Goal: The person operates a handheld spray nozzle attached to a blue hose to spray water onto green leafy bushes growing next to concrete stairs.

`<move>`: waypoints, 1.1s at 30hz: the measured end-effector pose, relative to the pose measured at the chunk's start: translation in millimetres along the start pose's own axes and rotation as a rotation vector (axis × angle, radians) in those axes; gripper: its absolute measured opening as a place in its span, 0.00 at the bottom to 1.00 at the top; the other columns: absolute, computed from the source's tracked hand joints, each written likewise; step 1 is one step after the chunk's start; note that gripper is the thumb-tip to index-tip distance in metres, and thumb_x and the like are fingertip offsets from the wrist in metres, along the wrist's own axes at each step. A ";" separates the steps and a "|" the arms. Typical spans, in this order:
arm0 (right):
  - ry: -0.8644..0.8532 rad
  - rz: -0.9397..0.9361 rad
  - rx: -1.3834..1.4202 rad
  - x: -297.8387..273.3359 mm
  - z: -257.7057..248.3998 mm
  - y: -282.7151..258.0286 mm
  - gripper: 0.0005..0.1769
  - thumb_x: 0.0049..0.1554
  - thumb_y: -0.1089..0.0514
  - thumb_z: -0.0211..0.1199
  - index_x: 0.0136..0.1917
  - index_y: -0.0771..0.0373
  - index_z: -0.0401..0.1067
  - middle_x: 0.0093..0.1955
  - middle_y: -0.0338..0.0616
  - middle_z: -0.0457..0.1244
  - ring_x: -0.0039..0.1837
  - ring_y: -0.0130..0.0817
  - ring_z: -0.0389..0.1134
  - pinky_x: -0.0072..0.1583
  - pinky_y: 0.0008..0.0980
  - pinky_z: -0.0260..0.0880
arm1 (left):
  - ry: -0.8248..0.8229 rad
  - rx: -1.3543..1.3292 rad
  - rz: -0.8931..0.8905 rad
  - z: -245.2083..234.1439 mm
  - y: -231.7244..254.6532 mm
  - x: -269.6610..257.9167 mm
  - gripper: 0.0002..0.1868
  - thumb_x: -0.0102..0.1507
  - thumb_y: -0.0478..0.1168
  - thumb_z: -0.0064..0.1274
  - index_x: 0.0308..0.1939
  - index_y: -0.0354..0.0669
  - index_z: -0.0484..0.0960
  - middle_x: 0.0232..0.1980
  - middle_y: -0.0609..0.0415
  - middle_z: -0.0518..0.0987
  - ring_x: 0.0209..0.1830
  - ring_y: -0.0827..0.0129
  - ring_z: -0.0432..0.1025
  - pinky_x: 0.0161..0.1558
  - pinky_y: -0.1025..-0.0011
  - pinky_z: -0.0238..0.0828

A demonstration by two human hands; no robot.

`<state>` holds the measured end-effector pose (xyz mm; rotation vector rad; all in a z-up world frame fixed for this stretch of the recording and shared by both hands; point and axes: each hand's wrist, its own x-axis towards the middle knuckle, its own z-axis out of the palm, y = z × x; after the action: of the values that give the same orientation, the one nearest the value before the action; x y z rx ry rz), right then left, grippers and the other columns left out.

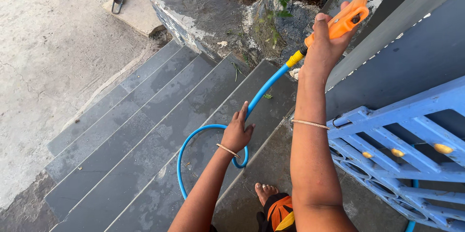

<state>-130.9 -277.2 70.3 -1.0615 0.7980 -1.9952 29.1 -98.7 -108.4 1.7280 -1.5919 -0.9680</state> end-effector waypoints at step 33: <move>-0.185 -0.061 -0.221 -21.2 19.9 20.9 0.36 0.70 0.63 0.65 0.83 0.55 0.50 0.65 0.43 0.60 0.66 0.28 0.66 0.64 0.29 0.74 | -0.107 0.130 0.012 4.0 -9.5 5.0 0.55 0.59 0.45 0.62 0.81 0.48 0.41 0.53 0.41 0.75 0.46 0.52 0.78 0.45 0.58 0.78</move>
<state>-98.8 -274.7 54.5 -1.3912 0.9100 -1.8552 31.3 -102.4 -119.0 1.7774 -1.7666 -0.9844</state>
